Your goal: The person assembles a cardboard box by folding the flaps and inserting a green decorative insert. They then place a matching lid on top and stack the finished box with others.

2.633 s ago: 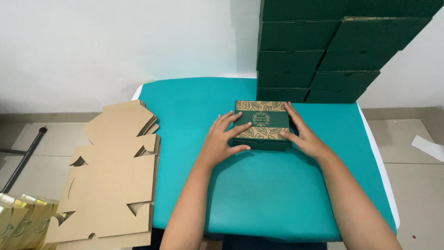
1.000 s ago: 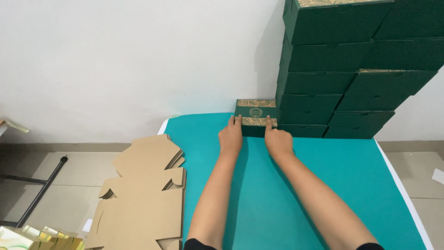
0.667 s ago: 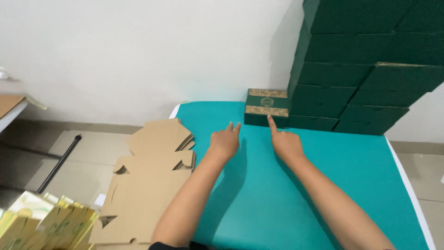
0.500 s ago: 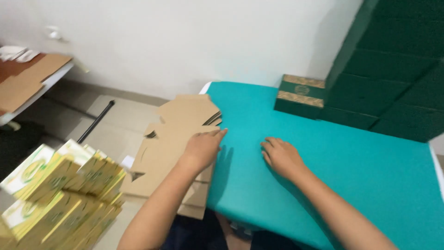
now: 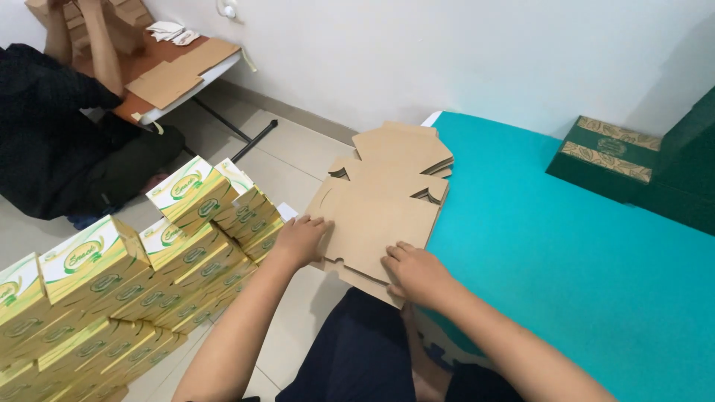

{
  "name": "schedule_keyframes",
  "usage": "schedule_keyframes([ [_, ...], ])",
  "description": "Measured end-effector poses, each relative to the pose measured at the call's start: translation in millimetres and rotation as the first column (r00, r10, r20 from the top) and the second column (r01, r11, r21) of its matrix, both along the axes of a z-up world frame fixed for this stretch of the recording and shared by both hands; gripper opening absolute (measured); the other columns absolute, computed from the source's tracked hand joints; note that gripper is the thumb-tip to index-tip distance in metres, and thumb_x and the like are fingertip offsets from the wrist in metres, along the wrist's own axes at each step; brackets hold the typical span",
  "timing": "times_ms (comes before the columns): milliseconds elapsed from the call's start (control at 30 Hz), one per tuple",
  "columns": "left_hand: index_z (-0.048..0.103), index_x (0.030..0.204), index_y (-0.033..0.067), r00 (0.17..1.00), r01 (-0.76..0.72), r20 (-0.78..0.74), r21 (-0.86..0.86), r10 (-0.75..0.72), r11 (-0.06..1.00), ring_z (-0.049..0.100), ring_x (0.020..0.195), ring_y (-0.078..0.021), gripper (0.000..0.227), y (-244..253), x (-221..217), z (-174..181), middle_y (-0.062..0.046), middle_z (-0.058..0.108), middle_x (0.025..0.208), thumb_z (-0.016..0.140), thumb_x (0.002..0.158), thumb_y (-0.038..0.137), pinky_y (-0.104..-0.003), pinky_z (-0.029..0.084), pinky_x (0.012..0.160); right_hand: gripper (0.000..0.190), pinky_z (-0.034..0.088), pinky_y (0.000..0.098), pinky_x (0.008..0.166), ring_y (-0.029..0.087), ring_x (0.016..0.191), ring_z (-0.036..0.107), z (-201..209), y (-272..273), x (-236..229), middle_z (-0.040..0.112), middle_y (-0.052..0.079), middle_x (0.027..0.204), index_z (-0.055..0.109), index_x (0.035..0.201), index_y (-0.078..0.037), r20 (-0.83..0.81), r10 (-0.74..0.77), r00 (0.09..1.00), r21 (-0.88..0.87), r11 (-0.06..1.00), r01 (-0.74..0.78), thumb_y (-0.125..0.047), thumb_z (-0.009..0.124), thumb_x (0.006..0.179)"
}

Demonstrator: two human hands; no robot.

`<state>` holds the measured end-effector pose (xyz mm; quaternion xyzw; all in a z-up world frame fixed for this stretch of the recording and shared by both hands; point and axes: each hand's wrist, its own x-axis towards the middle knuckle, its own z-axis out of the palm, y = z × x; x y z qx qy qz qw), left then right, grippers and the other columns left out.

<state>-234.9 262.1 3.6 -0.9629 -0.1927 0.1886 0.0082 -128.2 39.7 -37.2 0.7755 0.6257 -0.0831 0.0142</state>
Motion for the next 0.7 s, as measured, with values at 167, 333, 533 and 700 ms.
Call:
schedule_keyframes([
  [167, 0.036, 0.146, 0.0196, 0.999, -0.001, 0.050, -0.071, 0.005, 0.997, 0.034, 0.139, -0.0296, 0.082, -3.1, -8.6, 13.7, -0.006, 0.040, 0.149, 0.077, 0.075, 0.020, -0.048, 0.022, 0.116, 0.045, 0.039, 0.0379, 0.106, 0.030, 0.132, 0.042, 36.9, -0.8, -0.9, 0.052, 0.011, 0.136, 0.056, 0.127, -0.008, -0.171, -0.054, 0.984, -0.073, 0.996, 0.042, -0.031, 0.059, 0.089],
  [333, 0.032, 0.148, 0.0217, 0.995, -0.016, 0.093, -0.086, 0.024, 0.996, 0.031, 0.140, -0.0299, 0.088, 0.9, -17.7, 12.8, -0.007, 0.037, 0.151, 0.079, 0.073, 0.021, -0.048, 0.020, 0.116, 0.015, 0.051, 0.0336, 0.071, 0.019, 0.067, 0.068, -33.7, 10.8, 15.6, 0.066, 0.003, 0.070, 0.058, 0.077, -0.015, 0.387, 0.132, 0.912, 0.292, 0.921, -0.257, -0.025, 0.050, 0.085],
  [533, 0.035, 0.146, 0.0204, 0.987, 0.062, 0.147, -0.011, -0.060, 0.998, 0.034, 0.140, -0.0265, 0.063, -9.0, -32.1, 23.2, -0.004, 0.040, 0.149, 0.060, 0.089, 0.020, -0.048, 0.019, 0.117, 0.012, 0.045, 0.0320, 0.070, 0.022, 0.078, 0.057, 27.6, -11.7, 10.2, 0.052, 0.004, 0.077, 0.054, 0.084, -0.010, 0.625, 0.034, 0.780, 0.459, 0.792, -0.403, -0.016, 0.045, 0.090],
  [700, 0.056, 0.129, 0.0238, 0.575, 0.385, 0.678, 0.270, -0.458, 0.883, 0.057, 0.117, -0.0200, 0.047, -59.5, -42.8, 4.9, -0.001, 0.063, 0.119, 0.061, 0.084, 0.011, -0.045, 0.039, 0.104, 0.017, 0.044, 0.0296, 0.068, 0.017, 0.081, 0.058, 80.8, -109.0, -8.8, 0.058, -0.002, 0.086, 0.061, 0.108, -0.018, 0.370, -0.105, 0.923, 0.682, 0.705, -0.193, -0.024, 0.051, 0.095],
])
